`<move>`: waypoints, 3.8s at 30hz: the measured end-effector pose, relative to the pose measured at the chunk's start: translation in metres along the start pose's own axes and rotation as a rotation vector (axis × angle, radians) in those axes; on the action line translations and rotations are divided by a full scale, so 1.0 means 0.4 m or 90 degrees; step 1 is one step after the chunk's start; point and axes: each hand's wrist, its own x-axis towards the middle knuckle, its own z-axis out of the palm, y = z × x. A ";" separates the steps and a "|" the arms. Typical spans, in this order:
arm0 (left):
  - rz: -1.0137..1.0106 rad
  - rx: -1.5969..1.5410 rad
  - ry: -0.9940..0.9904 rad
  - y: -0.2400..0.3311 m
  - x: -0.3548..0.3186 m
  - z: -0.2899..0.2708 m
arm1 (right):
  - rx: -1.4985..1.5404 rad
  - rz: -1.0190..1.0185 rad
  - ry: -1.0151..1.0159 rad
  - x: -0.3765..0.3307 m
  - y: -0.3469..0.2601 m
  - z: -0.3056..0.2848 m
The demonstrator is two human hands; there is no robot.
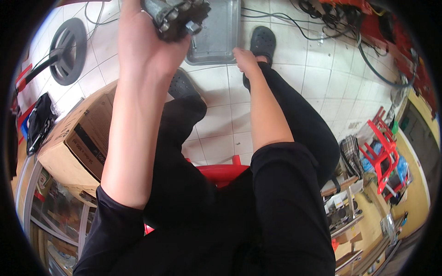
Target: The person sits on a red stool and assembles a mechanical component, likely a starter motor, using their hands. They insert a small metal pin into a cylindrical part and then attach a gear-like piece, rotating and adjusting the assembly to fit the components together.
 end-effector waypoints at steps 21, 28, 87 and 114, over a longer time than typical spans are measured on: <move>0.036 -0.003 0.011 0.138 -0.016 -0.007 | -0.775 -0.243 -0.011 0.077 -0.030 0.228; 0.004 0.126 0.036 0.129 0.029 -0.024 | -0.885 -0.274 -0.025 0.107 -0.066 0.246; 0.059 0.413 -0.238 -0.033 -0.470 -0.194 | 0.056 -0.607 -0.069 -0.828 -0.200 0.010; 0.138 0.506 -0.217 -0.037 -0.406 -0.206 | 0.162 -0.562 -0.132 -0.759 -0.183 0.033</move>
